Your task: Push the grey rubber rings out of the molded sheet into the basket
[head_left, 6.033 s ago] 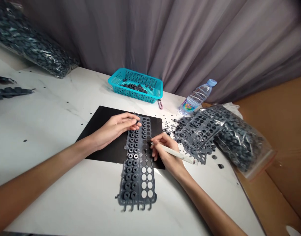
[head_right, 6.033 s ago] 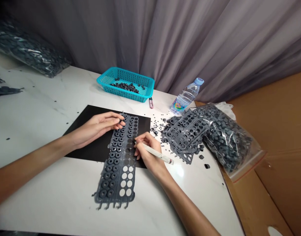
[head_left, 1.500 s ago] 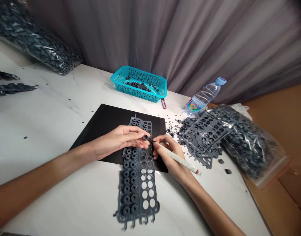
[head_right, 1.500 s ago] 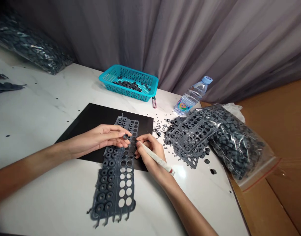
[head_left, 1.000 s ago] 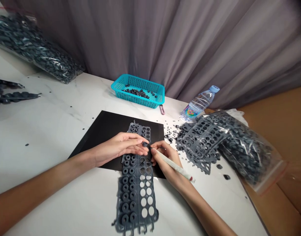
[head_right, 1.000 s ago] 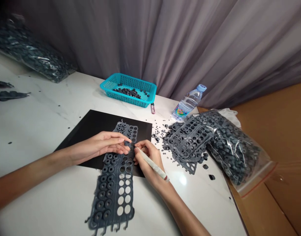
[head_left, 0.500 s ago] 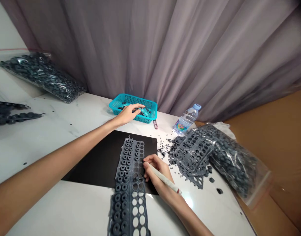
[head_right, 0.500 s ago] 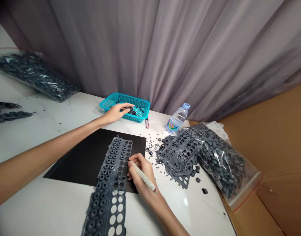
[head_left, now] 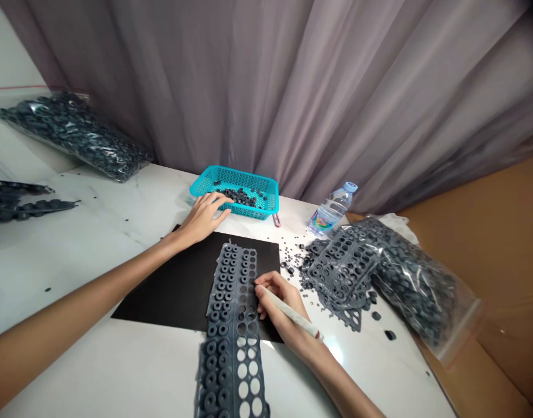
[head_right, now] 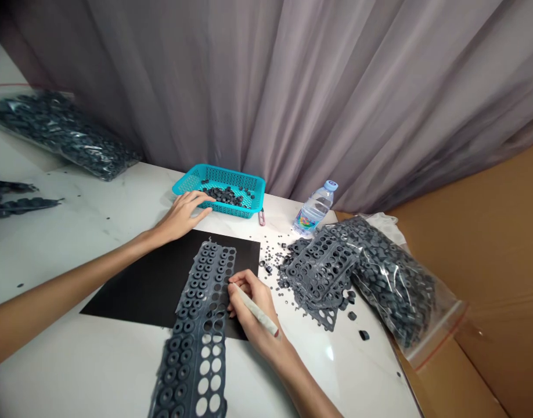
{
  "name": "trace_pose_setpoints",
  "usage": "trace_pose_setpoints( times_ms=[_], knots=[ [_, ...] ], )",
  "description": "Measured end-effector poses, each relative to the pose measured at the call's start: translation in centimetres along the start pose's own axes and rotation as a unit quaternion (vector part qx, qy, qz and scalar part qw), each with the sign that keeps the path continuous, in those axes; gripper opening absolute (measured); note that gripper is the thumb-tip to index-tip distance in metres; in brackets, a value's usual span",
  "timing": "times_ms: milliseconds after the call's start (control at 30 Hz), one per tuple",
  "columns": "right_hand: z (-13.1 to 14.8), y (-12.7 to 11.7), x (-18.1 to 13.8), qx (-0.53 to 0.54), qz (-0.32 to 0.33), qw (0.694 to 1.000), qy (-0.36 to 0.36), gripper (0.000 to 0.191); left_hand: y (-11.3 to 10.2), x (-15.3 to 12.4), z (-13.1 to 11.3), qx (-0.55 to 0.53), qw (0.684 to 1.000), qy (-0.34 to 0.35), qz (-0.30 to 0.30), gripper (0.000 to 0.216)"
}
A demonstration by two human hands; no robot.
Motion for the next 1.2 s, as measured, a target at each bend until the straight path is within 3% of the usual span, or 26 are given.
trace_pose_setpoints(
  times_ms=[300, 467, 667, 800, 1033, 1200],
  knots=[
    [-0.2, -0.1, -0.2, -0.014, 0.005, 1.0, -0.012, 0.019, -2.5, -3.4, -4.5, 0.021, 0.997, 0.059, 0.037, 0.042],
    [-0.2, 0.0, -0.1, -0.016, -0.009, 1.0, -0.002, 0.022, -3.4, -4.3, -6.8, -0.007, 0.999, 0.04, 0.003, 0.033],
    [0.3, 0.0, -0.4, 0.034, -0.012, 0.999, 0.028, 0.019, -3.7, -8.2, -10.4, -0.114, 0.975, 0.04, 0.187, 0.021],
    [0.8, -0.2, -0.8, 0.052, -0.029, 0.998, 0.029, 0.017, -3.6, -9.5, -10.5, -0.148, 0.961, 0.031, 0.232, 0.025],
    [1.7, 0.1, -0.7, 0.045, -0.008, 0.999, 0.018, 0.004, -3.5, -10.2, -10.6, -0.161, 0.959, 0.019, 0.233, 0.023],
    [1.4, 0.8, -0.2, 0.047, 0.015, 0.998, 0.024, 0.005, -3.5, -10.4, -10.5, -0.165, 0.956, 0.017, 0.241, 0.022]
  ],
)
Point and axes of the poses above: each hand's wrist, its own x-axis towards the middle knuckle, its own y-axis out of the palm, z = x × y, the point moved 1 cm from there along x, towards the middle knuckle, and after that the axes turned 9 degrees about -z, right-handed, at the moved point
